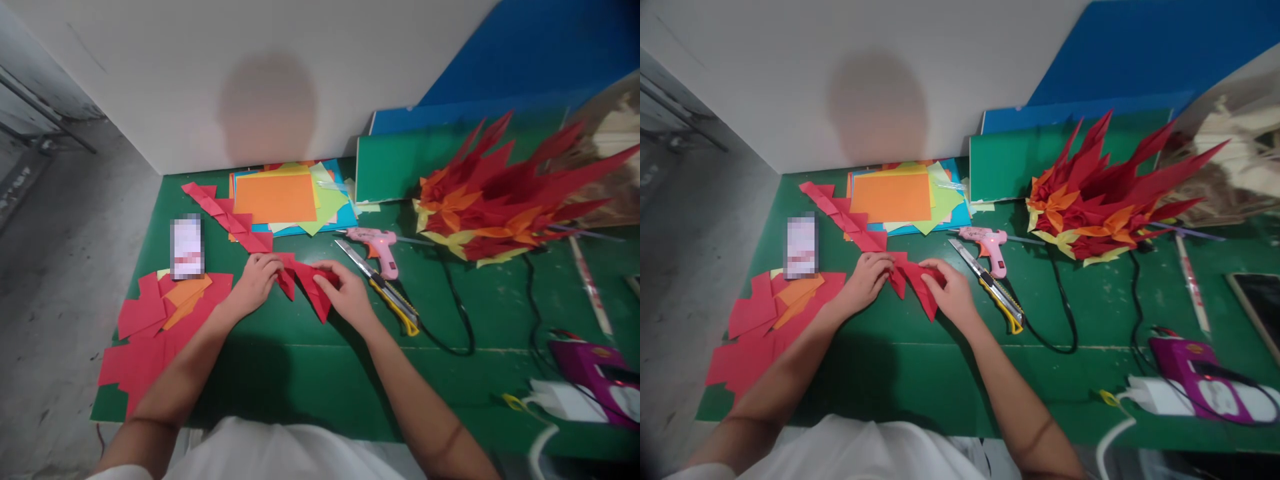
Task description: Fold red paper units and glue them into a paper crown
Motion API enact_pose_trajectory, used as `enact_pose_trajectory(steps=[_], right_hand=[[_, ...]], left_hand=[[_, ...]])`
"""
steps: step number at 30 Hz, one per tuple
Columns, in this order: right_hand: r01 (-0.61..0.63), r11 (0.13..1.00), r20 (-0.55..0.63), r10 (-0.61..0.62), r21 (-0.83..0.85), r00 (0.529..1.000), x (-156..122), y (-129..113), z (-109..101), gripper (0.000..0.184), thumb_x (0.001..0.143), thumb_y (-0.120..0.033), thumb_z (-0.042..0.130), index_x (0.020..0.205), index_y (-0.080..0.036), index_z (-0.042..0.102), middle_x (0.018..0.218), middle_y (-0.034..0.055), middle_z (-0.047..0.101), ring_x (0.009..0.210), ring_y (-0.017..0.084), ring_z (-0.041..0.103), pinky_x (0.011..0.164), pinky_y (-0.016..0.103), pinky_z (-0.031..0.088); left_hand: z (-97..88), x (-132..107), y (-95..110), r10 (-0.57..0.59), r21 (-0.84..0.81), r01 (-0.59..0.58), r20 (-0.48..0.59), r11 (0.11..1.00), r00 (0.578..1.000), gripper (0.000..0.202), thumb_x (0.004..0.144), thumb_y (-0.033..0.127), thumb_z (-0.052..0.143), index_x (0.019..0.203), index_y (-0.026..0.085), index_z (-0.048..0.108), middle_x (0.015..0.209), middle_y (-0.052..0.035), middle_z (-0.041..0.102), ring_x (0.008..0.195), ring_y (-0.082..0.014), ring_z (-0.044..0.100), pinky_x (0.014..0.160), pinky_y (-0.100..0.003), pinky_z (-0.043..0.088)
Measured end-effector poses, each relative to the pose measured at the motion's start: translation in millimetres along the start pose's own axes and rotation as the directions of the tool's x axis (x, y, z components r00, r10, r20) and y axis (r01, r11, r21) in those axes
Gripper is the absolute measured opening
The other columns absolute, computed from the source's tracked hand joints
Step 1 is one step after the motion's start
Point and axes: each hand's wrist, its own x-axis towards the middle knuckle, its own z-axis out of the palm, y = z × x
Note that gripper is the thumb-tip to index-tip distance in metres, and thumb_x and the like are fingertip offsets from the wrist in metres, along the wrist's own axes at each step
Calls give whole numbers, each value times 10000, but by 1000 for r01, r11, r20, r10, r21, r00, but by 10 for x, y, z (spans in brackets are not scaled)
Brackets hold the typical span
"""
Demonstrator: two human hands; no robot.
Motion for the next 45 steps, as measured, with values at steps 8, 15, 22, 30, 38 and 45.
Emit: enact_pose_trajectory(steps=[8,15,22,30,38,45], right_hand=[[75,987,126,-57,-144,990,-13,-18,86,175,850,-210,563,970,-230,688,949,55,696,907,205,636,837,361,495],[136,975,172,-107,-173,979,-14,-5,162,176,858,-172,555,975,-218,678,955,61,692,904,194,635,820,342,503],[184,966,157,-156,-182,975,-41,26,229,199,879,-177,523,1001,-218,675,960,69,683,921,199,628,823,350,505],[187,962,152,-158,-200,976,-44,0,245,210,884,-189,510,1018,-213,671,968,76,681,907,207,627,815,364,506],[191,952,160,-155,-240,975,-32,21,243,214,862,-184,530,1013,-227,676,960,72,668,913,226,606,841,401,490],[149,962,111,-126,-229,986,-83,23,149,370,802,-191,598,1169,-231,590,1146,98,551,1093,249,547,962,444,444]], left_hand=[[-2,-16,40,29,-47,-31,-36,998,999,198,868,53,414,978,189,507,1078,-78,571,1034,-221,471,946,-412,386],[-41,-29,99,27,-6,-27,42,1000,999,146,883,326,550,935,192,526,1151,-97,521,1089,-261,429,958,-437,389],[9,-36,66,17,40,-19,61,999,998,296,842,466,598,943,195,538,1166,-106,503,1101,-279,426,967,-464,390],[11,-10,126,-5,47,3,47,999,999,294,768,384,667,939,191,526,1143,-100,522,1085,-277,437,955,-445,399],[46,-3,171,-36,95,32,46,995,998,396,675,389,720,959,193,525,1136,-94,524,1075,-287,440,960,-454,390],[67,-23,126,-19,61,17,39,998,999,584,668,672,660,956,185,516,1156,-113,526,1086,-298,440,967,-473,375]])
